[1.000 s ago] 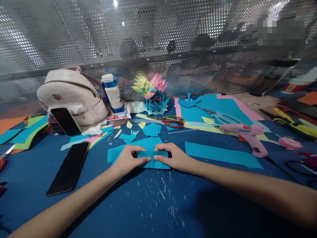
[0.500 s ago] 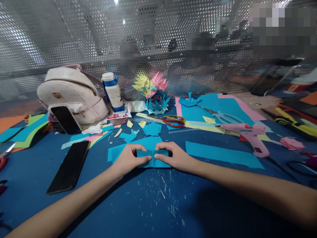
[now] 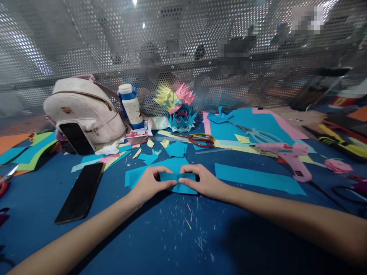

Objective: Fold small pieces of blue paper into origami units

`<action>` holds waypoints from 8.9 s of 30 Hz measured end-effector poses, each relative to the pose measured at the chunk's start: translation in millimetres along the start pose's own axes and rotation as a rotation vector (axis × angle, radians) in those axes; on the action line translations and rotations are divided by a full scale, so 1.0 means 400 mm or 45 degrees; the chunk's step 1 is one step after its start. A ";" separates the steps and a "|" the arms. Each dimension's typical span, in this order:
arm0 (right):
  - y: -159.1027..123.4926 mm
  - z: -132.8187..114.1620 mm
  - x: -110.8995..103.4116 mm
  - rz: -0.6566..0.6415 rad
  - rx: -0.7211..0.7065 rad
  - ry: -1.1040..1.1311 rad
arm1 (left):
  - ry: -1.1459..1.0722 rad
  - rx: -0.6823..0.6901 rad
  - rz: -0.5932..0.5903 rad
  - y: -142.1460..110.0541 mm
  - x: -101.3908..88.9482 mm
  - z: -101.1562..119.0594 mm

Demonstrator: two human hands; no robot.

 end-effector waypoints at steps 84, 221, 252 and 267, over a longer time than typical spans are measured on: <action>0.007 0.012 -0.004 0.019 0.089 0.493 | -0.329 0.280 -0.115 -0.023 0.030 0.006; 0.009 0.019 0.002 0.114 0.065 0.157 | 0.227 0.329 0.197 -0.046 0.004 0.007; 0.016 0.050 -0.034 0.406 0.007 0.429 | 0.779 0.687 0.066 -0.009 -0.016 -0.015; 0.006 0.025 -0.008 0.055 -0.156 -0.222 | 0.871 0.630 0.080 -0.011 -0.008 -0.011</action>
Point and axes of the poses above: each hand's wrist, its own y-axis towards the middle knuckle, its own x-axis out of the palm, z = x × y, the point moved 2 cm from there along y, towards the middle knuckle, and after that the axes turned 4 degrees about x, right-handed, at the moved point
